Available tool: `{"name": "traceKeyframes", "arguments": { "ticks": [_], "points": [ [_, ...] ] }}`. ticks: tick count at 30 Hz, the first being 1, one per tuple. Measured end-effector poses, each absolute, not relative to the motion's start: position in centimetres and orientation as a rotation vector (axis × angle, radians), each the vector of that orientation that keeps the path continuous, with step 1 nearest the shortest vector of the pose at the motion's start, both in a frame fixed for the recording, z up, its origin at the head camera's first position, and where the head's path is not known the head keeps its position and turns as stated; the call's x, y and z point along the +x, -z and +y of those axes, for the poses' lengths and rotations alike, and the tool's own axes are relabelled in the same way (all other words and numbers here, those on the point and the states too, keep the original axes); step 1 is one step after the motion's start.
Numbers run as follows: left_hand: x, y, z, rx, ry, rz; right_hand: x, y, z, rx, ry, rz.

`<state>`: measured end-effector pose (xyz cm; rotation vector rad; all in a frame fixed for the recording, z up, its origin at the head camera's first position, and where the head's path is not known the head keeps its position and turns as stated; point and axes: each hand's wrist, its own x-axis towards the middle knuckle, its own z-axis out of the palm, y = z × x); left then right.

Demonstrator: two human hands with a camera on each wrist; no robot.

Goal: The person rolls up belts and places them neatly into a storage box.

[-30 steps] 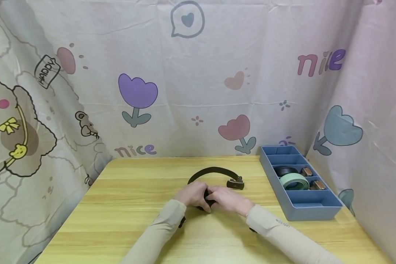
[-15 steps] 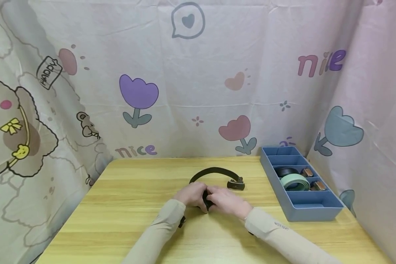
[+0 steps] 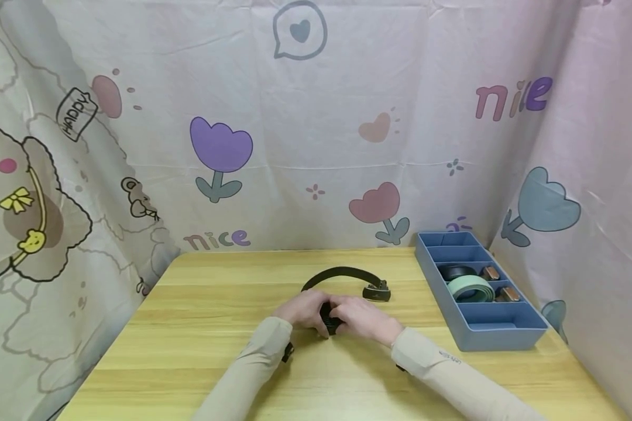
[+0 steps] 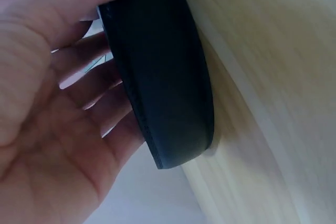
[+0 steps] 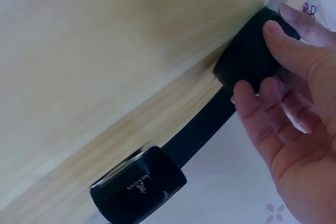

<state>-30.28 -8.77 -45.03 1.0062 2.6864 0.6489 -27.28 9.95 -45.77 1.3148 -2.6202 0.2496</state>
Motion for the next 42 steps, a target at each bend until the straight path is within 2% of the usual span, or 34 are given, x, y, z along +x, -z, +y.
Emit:
{"name": "traceKeyframes", "arguments": {
  "ticks": [8, 16, 24, 32, 42],
  "points": [
    [-30.1, 45.4, -8.4, 0.993, -0.682, 2.723, -27.2, 45.5, 9.8, 1.304, -0.241, -2.646],
    [-30.0, 45.2, -8.6, 1.107, -0.667, 2.635, -27.8, 45.2, 10.7, 1.411, -0.231, -2.644],
    [-29.9, 45.4, -7.8, 0.998, -0.596, 2.786, -27.5, 45.1, 10.5, 1.4, -0.225, -2.644],
    [-30.3, 45.2, -7.6, 1.147, -0.533, 2.708, -28.0, 45.0, 11.1, 1.447, -0.156, -2.609],
    [-30.5, 45.3, -7.4, 1.054, -0.544, 2.804, -28.0, 45.5, 10.7, 1.353, -0.277, -2.63]
  ]
}}
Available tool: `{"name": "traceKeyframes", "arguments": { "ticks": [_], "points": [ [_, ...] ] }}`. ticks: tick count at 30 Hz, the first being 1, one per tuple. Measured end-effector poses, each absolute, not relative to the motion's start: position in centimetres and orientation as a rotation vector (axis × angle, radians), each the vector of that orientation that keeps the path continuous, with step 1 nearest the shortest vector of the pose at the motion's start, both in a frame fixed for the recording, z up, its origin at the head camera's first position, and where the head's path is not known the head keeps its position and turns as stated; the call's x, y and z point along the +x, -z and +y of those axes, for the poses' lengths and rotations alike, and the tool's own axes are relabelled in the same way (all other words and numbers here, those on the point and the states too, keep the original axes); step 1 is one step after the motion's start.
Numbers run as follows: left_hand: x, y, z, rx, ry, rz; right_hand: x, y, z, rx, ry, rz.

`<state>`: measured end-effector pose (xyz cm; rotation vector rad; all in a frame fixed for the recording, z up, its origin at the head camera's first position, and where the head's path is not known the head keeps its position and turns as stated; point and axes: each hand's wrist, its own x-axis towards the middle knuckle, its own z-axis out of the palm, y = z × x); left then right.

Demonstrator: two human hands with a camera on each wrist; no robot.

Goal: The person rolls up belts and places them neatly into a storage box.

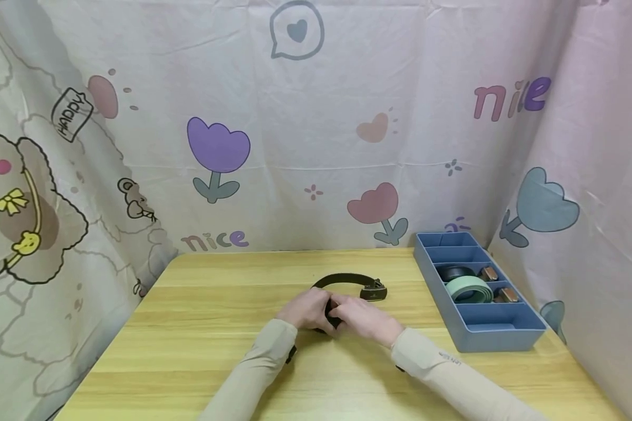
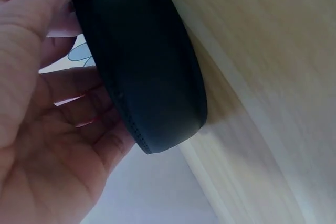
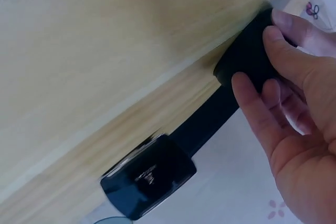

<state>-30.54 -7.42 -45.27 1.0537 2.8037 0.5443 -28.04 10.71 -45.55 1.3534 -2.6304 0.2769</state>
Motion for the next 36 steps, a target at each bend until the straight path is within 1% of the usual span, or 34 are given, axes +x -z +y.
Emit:
{"name": "traceKeyframes", "arguments": {
  "ticks": [9, 15, 25, 31, 36],
  "points": [
    [-30.5, 45.2, -7.8, 1.079, -0.562, 2.773, -28.4, 45.8, 11.4, 1.349, -0.257, -2.623],
    [-30.6, 45.4, -7.6, 1.021, -0.552, 2.832, -28.3, 46.0, 11.6, 1.337, -0.287, -2.608],
    [-30.5, 44.9, -7.7, 1.042, -0.55, 2.771, -28.4, 46.2, 11.8, 1.319, -0.213, -2.58],
    [-30.2, 45.2, -7.8, 1.033, -0.399, 2.935, -27.8, 46.5, 11.5, 1.303, -0.183, -2.574],
    [-30.0, 45.7, -8.2, 1.102, -0.353, 2.967, -27.7, 46.8, 11.6, 1.288, -0.186, -2.58]
  ]
}}
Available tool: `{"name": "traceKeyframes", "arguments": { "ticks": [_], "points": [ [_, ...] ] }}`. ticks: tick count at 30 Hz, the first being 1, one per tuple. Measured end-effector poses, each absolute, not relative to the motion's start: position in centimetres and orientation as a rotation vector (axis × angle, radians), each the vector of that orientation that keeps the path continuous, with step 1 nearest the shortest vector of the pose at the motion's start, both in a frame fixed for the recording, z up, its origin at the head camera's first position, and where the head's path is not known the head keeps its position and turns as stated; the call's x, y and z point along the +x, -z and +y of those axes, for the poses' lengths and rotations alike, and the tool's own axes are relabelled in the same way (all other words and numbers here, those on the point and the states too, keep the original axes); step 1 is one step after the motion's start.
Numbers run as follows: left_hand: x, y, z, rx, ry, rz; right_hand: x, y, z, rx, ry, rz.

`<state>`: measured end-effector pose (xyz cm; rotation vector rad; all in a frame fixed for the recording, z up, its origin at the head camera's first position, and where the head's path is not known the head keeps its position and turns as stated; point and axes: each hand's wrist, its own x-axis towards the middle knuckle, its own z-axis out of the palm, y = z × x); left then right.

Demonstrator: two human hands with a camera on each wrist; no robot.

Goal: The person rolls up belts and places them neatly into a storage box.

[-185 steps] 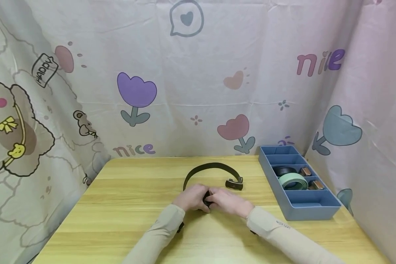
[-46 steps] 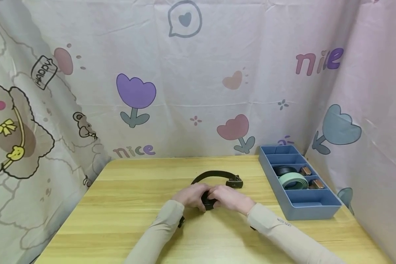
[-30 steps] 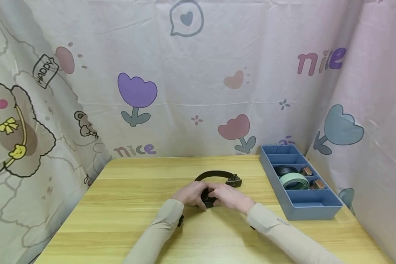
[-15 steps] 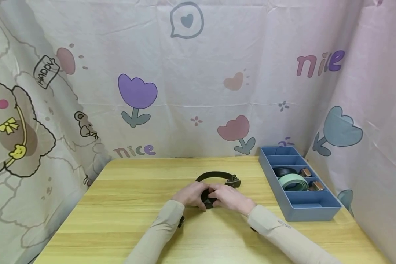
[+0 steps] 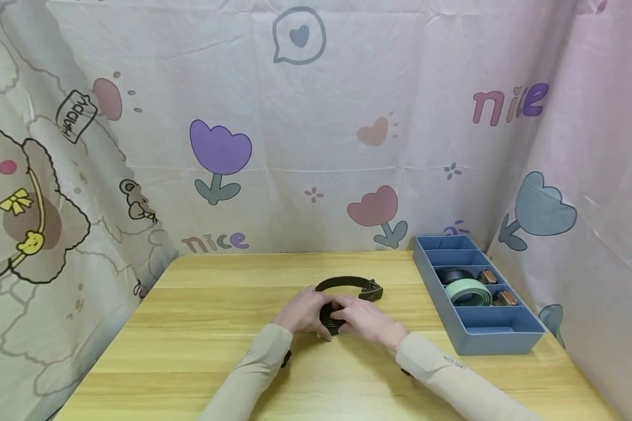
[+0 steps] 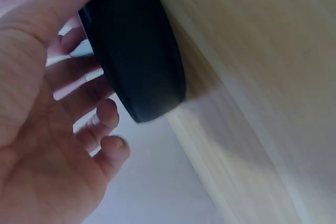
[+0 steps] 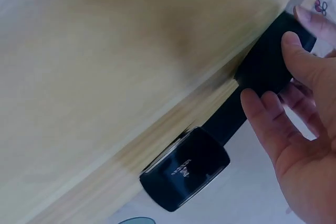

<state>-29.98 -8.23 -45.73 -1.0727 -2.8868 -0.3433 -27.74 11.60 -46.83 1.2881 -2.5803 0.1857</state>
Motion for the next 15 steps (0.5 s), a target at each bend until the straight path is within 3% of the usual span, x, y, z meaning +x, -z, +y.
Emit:
{"name": "traceKeyframes", "arguments": {
  "ticks": [11, 15],
  "points": [
    [-29.33, 46.28, -9.09, -0.819, 0.526, -2.971, -28.17, 46.65, 11.98, 1.313, -0.187, -2.586],
    [-29.69, 46.24, -9.31, -0.9, 0.661, -2.996, -28.35, 46.41, 12.03, 1.334, -0.169, -2.6]
  ]
}}
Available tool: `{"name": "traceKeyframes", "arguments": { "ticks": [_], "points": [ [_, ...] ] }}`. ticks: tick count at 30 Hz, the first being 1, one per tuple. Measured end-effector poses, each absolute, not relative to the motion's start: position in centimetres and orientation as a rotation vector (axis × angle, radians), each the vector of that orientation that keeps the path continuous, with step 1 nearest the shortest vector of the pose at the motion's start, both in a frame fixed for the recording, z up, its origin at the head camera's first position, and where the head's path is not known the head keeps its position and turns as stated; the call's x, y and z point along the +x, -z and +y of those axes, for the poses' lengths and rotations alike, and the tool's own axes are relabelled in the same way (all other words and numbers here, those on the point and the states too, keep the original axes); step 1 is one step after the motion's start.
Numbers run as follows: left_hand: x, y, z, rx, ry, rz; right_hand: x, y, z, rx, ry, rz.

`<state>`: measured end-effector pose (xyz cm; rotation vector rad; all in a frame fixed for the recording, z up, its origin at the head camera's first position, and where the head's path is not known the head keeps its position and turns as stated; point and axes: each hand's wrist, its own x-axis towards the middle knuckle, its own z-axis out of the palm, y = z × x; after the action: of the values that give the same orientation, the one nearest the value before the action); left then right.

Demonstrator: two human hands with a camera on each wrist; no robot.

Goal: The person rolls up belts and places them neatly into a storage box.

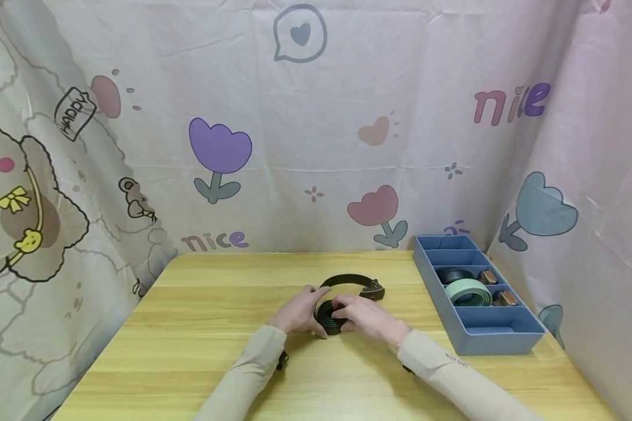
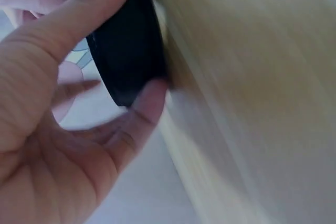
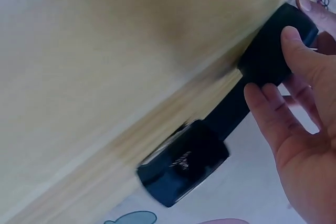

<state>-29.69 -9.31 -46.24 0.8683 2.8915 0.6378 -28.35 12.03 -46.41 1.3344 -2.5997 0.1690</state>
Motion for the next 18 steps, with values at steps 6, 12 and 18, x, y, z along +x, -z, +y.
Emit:
{"name": "traceKeyframes", "arguments": {
  "ticks": [6, 12, 18],
  "points": [
    [-30.2, 46.1, -9.2, 1.0, -0.673, 2.798, -28.7, 46.0, 12.2, 1.406, -0.169, -2.602],
    [-30.4, 46.4, -8.8, 0.955, -0.712, 2.764, -29.1, 46.1, 12.4, 1.444, -0.166, -2.563],
    [-30.4, 46.4, -8.1, 0.903, -0.656, 2.808, -29.4, 46.5, 13.4, 1.362, -0.353, -2.544]
  ]
}}
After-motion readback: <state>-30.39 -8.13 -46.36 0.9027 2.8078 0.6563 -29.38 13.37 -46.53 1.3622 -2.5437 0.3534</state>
